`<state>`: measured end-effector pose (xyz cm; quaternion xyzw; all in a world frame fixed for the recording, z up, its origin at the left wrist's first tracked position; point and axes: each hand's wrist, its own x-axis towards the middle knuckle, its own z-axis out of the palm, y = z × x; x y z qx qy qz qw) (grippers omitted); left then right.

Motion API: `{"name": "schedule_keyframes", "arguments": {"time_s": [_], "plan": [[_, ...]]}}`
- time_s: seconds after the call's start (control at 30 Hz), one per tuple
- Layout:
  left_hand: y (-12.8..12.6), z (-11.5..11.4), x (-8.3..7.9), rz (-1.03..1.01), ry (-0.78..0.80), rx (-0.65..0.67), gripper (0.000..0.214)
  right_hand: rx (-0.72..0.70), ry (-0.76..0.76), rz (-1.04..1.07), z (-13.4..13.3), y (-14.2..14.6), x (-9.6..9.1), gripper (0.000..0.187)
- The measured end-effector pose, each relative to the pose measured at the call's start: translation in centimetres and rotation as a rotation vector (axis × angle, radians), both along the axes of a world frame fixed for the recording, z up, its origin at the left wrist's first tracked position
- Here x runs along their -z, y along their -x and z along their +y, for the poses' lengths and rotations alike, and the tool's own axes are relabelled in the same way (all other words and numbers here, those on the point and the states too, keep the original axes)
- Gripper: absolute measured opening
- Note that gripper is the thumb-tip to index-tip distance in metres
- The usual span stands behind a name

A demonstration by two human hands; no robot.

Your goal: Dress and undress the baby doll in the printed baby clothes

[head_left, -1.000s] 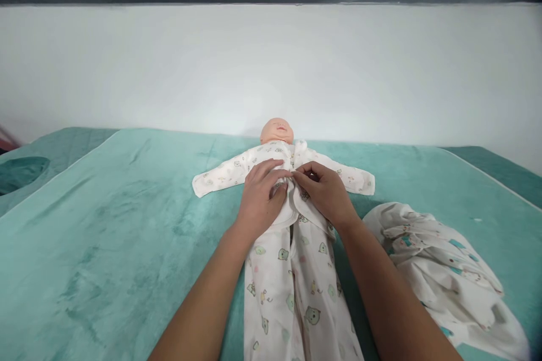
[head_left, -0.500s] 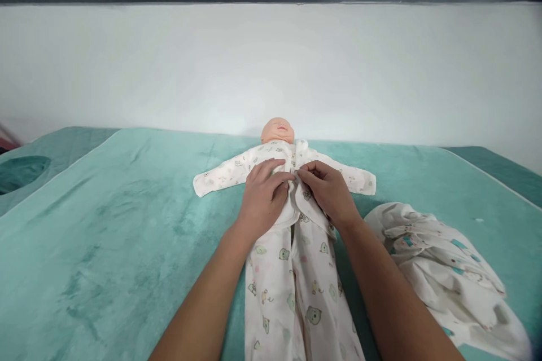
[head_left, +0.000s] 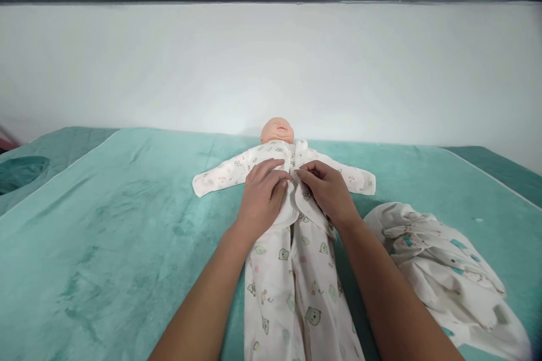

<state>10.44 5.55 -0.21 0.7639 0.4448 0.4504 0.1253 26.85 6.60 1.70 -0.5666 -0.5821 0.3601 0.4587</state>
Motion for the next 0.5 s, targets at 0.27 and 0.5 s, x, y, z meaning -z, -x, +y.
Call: {"name": "schedule_keyframes", "arguments": {"time_s": [0.27,0.5], "plan": [[0.02,0.03,-0.09,-0.052,0.029,-0.012,0.016,0.007,0.007,0.006,-0.03,0.06,-0.01,0.020],[-0.44,-0.29,-0.19,0.044,0.065,-0.048,0.025,0.003,-0.026,-0.006,0.01,-0.02,0.03,0.018]]}}
